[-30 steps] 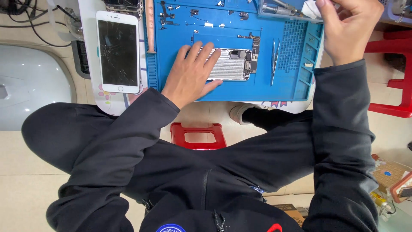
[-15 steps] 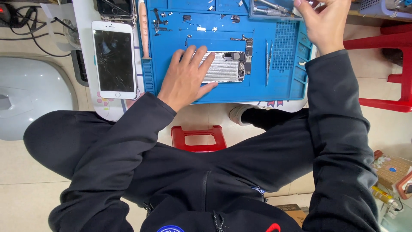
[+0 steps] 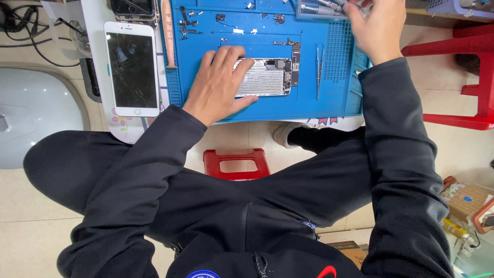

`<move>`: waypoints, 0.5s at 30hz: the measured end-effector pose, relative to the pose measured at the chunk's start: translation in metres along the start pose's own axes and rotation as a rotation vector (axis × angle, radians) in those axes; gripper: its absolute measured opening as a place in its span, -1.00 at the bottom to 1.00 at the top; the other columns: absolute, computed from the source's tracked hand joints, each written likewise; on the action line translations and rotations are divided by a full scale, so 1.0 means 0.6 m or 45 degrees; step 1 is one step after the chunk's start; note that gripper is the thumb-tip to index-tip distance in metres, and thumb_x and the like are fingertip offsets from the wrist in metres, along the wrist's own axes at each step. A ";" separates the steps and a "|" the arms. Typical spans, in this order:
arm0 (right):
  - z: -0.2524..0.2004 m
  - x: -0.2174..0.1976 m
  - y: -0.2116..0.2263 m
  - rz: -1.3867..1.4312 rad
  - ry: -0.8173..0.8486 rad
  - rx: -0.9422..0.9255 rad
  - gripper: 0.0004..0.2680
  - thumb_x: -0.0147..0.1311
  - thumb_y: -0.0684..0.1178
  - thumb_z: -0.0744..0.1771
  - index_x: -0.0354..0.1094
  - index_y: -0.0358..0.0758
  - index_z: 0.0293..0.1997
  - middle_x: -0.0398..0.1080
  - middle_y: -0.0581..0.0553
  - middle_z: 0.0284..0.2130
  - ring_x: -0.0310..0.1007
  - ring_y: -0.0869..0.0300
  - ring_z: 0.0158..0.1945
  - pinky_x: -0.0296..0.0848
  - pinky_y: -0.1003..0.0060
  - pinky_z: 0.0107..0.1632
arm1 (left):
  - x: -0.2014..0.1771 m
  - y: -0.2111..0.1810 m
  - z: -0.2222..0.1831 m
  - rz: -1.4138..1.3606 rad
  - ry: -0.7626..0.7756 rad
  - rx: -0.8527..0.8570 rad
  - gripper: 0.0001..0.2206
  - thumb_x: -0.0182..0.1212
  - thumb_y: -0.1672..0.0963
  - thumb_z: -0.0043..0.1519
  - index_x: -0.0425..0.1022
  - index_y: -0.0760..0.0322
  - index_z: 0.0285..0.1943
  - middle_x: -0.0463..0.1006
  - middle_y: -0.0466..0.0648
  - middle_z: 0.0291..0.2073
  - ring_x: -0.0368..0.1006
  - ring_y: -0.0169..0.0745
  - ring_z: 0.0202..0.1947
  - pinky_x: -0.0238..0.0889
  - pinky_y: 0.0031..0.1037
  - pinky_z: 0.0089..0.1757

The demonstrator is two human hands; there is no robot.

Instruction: Disassembling a mobile phone by unscrewing internal components and removing metal shields using tweezers.

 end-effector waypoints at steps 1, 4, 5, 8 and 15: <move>0.000 -0.001 0.002 0.002 0.001 -0.001 -0.87 0.43 -0.10 0.54 0.51 -0.23 0.03 0.48 -0.20 -0.13 0.43 -0.01 -0.13 0.37 0.06 -0.18 | -0.002 0.000 0.000 0.001 0.001 -0.002 -0.33 0.37 -0.27 0.23 0.48 0.18 0.28 0.43 0.04 0.18 0.33 0.00 0.17 0.22 -0.23 0.02; 0.002 -0.003 0.003 -0.002 -0.008 -0.014 -0.87 0.43 -0.12 0.54 0.50 -0.23 0.02 0.47 -0.18 -0.14 0.45 0.01 -0.15 0.38 0.05 -0.18 | -0.004 0.002 0.004 0.025 -0.006 0.024 -0.34 0.39 -0.27 0.21 0.47 0.17 0.25 0.41 0.01 0.16 0.32 -0.02 0.14 0.21 -0.24 0.00; 0.002 -0.003 0.001 -0.007 -0.004 -0.017 -0.87 0.42 -0.12 0.54 0.49 -0.25 0.05 0.48 -0.20 -0.16 0.47 0.00 -0.17 0.40 0.05 -0.20 | -0.003 0.002 0.004 0.049 -0.007 0.030 -0.33 0.37 -0.28 0.22 0.48 0.16 0.26 0.42 0.01 0.17 0.33 -0.02 0.14 0.22 -0.25 0.00; 0.004 -0.011 0.016 0.019 -0.003 -0.040 -0.89 0.39 -0.15 0.54 0.51 -0.28 0.05 0.48 -0.22 -0.13 0.46 -0.01 -0.16 0.42 0.06 -0.19 | -0.001 -0.001 -0.002 0.168 0.004 0.052 -0.31 0.28 -0.32 0.25 0.48 0.13 0.31 0.43 -0.03 0.21 0.34 -0.07 0.15 0.22 -0.28 0.01; 0.009 -0.053 0.089 -0.169 -0.128 -0.129 -0.91 0.43 -0.08 0.50 0.60 -0.21 0.02 0.51 -0.15 -0.09 0.42 -0.05 -0.07 0.40 0.06 -0.22 | 0.008 -0.007 -0.010 0.274 0.045 0.084 -0.28 0.12 -0.32 0.34 0.45 0.16 0.44 0.45 -0.04 0.27 0.36 -0.06 0.24 0.24 -0.25 0.11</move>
Point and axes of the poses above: each hand's wrist, its own z-axis towards the middle knuckle, its own x-axis out of the palm, y = z × x, the point moved 1 cm from there along z, towards the middle knuckle
